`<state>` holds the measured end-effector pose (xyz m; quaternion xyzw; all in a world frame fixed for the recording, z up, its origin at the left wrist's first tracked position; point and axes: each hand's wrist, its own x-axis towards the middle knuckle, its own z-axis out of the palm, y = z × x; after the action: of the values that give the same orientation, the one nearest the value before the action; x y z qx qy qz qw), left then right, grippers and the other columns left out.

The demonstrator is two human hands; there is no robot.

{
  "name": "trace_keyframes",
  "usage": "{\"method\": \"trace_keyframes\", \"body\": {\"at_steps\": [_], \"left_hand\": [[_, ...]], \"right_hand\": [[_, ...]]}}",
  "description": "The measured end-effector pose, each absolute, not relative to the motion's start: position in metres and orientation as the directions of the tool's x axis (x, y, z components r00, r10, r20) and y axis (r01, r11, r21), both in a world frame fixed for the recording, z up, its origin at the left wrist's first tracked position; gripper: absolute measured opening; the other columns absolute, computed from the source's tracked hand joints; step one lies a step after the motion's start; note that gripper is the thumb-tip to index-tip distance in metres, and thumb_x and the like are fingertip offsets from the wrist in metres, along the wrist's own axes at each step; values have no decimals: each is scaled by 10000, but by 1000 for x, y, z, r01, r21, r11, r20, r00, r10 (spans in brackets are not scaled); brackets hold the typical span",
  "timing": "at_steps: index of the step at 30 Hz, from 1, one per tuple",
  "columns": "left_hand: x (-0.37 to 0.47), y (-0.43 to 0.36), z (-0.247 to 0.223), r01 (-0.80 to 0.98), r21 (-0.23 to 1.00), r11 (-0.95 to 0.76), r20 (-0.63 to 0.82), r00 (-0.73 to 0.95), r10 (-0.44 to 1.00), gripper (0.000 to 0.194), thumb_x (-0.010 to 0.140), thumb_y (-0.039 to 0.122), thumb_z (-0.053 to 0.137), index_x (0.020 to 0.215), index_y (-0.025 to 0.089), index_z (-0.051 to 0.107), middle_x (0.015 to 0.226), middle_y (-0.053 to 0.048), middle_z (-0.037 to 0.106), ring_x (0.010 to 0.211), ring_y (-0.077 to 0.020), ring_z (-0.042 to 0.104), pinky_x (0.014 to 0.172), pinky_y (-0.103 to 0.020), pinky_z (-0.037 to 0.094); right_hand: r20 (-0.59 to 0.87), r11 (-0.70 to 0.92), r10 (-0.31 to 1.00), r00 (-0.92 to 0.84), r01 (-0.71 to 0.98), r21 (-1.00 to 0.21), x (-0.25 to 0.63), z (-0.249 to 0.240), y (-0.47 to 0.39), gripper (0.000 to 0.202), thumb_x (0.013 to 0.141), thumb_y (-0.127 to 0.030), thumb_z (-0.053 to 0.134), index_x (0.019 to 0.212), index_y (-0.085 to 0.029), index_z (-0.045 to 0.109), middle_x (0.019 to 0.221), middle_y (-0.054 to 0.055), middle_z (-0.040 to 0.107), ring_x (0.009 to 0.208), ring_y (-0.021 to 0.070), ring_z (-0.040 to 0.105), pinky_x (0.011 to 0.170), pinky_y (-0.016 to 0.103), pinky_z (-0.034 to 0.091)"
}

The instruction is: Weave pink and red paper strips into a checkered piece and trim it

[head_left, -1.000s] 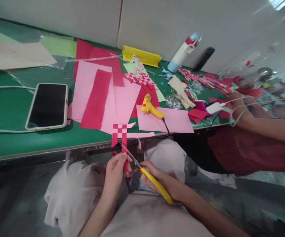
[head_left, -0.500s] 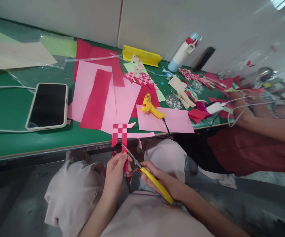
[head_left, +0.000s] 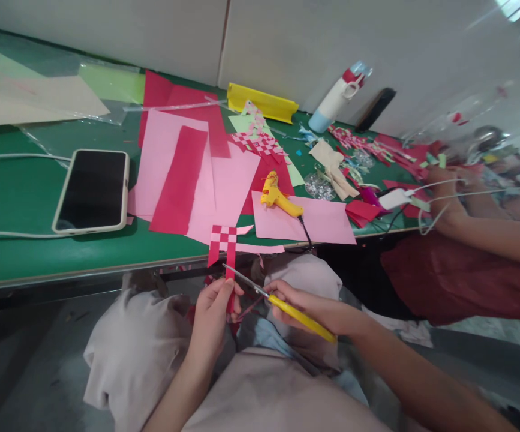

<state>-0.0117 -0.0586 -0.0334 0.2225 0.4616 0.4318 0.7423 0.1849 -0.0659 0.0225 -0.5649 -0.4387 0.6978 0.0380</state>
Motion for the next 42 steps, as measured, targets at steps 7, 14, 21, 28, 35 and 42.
{"method": "trace_keyframes", "body": {"at_steps": [7, 14, 21, 28, 35, 42], "left_hand": [[-15, -59, -35, -461, 724, 512, -476, 204, 856, 339, 779, 463, 632, 638, 158, 595, 420, 58, 452, 381, -55, 368, 399, -176, 281], [-18, -58, -32, -477, 725, 497, -468, 188, 864, 354, 765, 473, 644, 617, 157, 584, 401, 62, 419, 379, -53, 337, 401, -183, 252], [-20, -56, -32, -475, 705, 526, -487, 215, 847, 349, 758, 469, 647, 618, 155, 592, 382, 68, 390, 366, -41, 283, 401, -181, 209], [-22, -55, -33, -471, 705, 530, -482, 229, 846, 363, 751, 482, 654, 610, 151, 598, 385, 66, 373, 381, -40, 254, 412, -186, 186], [-26, -55, -32, -443, 716, 539, -500, 213, 840, 359, 755, 479, 647, 629, 143, 636, 394, 56, 386, 398, -46, 262, 422, -191, 173], [-32, -54, -30, -432, 726, 535, -504, 196, 841, 370, 740, 492, 654, 618, 143, 645, 399, 48, 392, 411, -51, 280, 427, -192, 185]], "right_hand": [[-725, -253, 468, -506, 709, -658, 205, 55, -28, 458, 877, -514, 497, 1211, -215, 403, 825, -36, 508, 659, 103, 464, 629, 242, 389], [-784, -142, 356, -508, 800, -583, 204, 86, 4, 411, 873, -505, 478, 1124, -182, 442, 916, 24, 578, 773, 142, 536, 703, 271, 411], [-830, -38, 270, -487, 856, -515, 204, 102, 36, 422, 836, -416, 552, 1170, -174, 464, 999, 54, 624, 861, 167, 575, 757, 274, 427], [-849, 23, 181, -497, 865, -501, 191, 108, 64, 439, 860, -415, 507, 1208, -148, 483, 981, 64, 659, 858, 176, 595, 738, 273, 427], [-868, 193, 183, -462, 882, -429, 179, 107, 78, 492, 819, -452, 571, 1217, -164, 530, 981, 67, 662, 898, 213, 586, 725, 280, 426], [-849, 168, 188, -494, 868, -468, 176, 101, 85, 485, 786, -478, 605, 1167, -181, 560, 968, 62, 664, 838, 204, 584, 693, 285, 424]]}}
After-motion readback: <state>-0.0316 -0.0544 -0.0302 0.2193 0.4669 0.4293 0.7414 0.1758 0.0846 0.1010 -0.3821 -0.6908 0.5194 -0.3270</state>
